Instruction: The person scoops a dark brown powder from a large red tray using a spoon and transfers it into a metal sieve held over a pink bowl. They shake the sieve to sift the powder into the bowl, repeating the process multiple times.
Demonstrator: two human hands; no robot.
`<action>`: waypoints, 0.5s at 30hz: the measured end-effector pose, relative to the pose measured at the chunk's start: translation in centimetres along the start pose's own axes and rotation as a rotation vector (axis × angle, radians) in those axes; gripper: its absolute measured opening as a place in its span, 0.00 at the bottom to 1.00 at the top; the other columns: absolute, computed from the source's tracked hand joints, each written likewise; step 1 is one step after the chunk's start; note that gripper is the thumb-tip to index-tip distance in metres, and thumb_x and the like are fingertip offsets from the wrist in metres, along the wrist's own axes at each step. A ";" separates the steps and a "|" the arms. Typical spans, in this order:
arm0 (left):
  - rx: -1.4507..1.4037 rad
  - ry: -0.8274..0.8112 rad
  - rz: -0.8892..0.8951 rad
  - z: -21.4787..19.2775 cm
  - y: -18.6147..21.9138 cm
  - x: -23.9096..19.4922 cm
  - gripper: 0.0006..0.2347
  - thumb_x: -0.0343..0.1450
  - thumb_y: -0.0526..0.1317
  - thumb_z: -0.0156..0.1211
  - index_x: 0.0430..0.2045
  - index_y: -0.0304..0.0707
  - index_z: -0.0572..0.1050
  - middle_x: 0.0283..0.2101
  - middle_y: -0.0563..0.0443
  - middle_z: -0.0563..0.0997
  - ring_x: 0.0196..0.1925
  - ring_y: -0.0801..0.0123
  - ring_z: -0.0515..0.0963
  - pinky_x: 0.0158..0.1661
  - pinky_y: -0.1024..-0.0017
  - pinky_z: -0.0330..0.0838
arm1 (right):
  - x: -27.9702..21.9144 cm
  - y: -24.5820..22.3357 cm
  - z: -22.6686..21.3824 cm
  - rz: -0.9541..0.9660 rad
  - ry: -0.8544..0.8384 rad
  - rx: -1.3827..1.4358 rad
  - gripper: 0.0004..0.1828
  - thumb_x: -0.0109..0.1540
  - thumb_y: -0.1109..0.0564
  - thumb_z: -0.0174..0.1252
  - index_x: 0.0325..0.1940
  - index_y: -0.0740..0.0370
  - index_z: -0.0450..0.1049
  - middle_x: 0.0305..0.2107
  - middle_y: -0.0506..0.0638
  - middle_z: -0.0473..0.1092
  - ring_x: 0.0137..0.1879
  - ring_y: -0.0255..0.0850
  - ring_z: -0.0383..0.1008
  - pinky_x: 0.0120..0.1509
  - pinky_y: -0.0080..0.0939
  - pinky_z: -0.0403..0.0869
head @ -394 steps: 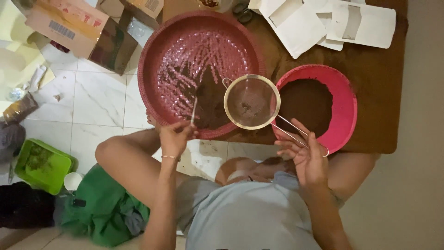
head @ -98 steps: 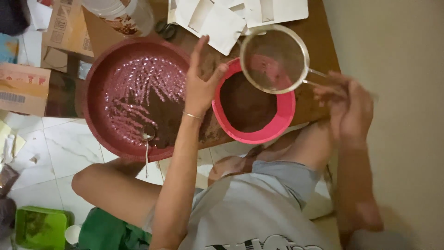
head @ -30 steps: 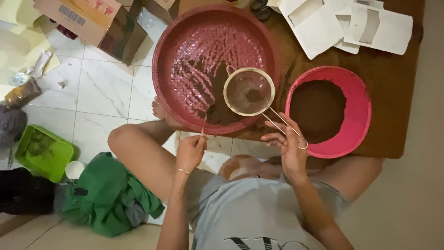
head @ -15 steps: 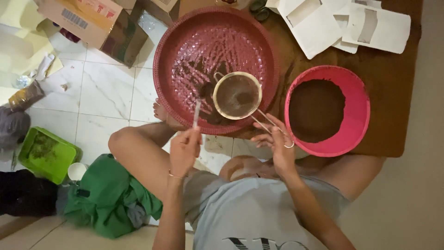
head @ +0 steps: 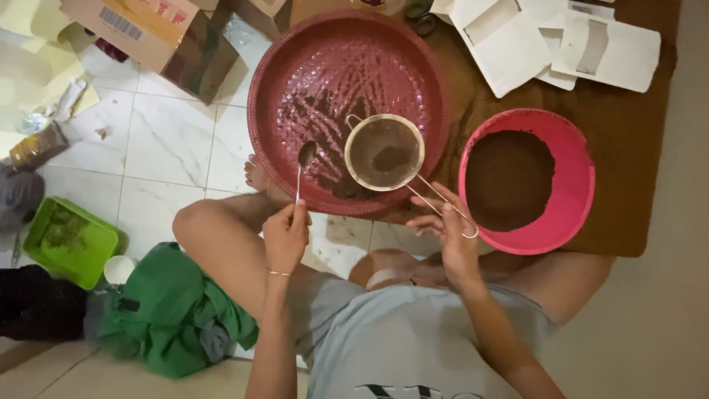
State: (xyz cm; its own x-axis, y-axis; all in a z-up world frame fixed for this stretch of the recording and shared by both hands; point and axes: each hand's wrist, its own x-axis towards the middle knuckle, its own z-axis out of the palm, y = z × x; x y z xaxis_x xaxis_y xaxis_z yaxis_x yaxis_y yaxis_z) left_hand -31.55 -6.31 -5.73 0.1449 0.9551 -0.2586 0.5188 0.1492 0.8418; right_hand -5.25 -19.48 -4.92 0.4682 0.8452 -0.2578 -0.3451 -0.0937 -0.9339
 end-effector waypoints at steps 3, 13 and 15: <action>0.166 -0.013 -0.073 -0.7 -0.2 0.1 0.22 0.78 0.46 0.50 0.10 0.41 0.74 0.08 0.45 0.73 0.20 0.51 0.77 0.33 0.60 0.72 | -0.4 -1.0 -0.2 0.010 0.025 -0.024 0.28 0.73 0.48 0.38 0.74 0.64 0.59 0.52 0.70 0.74 0.40 0.51 0.83 0.39 0.40 0.80; 0.504 -0.109 -0.081 0.7 -1.5 0.6 0.22 0.74 0.50 0.49 0.10 0.41 0.77 0.18 0.41 0.80 0.31 0.35 0.81 0.38 0.48 0.73 | -1.4 0.1 -2.0 0.029 0.064 -0.004 0.26 0.73 0.47 0.38 0.72 0.62 0.61 0.51 0.70 0.75 0.40 0.52 0.83 0.38 0.40 0.80; 0.377 -0.220 -0.184 0.5 -1.4 0.9 0.19 0.71 0.49 0.52 0.08 0.45 0.79 0.14 0.43 0.78 0.27 0.41 0.81 0.36 0.54 0.74 | -1.5 0.3 -1.9 0.047 0.061 -0.003 0.26 0.73 0.47 0.38 0.73 0.62 0.61 0.51 0.69 0.75 0.39 0.51 0.83 0.38 0.39 0.80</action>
State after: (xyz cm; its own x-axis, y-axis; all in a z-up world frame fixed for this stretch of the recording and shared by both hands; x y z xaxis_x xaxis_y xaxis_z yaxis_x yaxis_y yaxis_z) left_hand -31.68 -5.75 -7.40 0.1762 0.8384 -0.5157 0.8161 0.1685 0.5528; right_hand -4.50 -21.83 -5.25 0.5001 0.8065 -0.3154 -0.3652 -0.1339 -0.9212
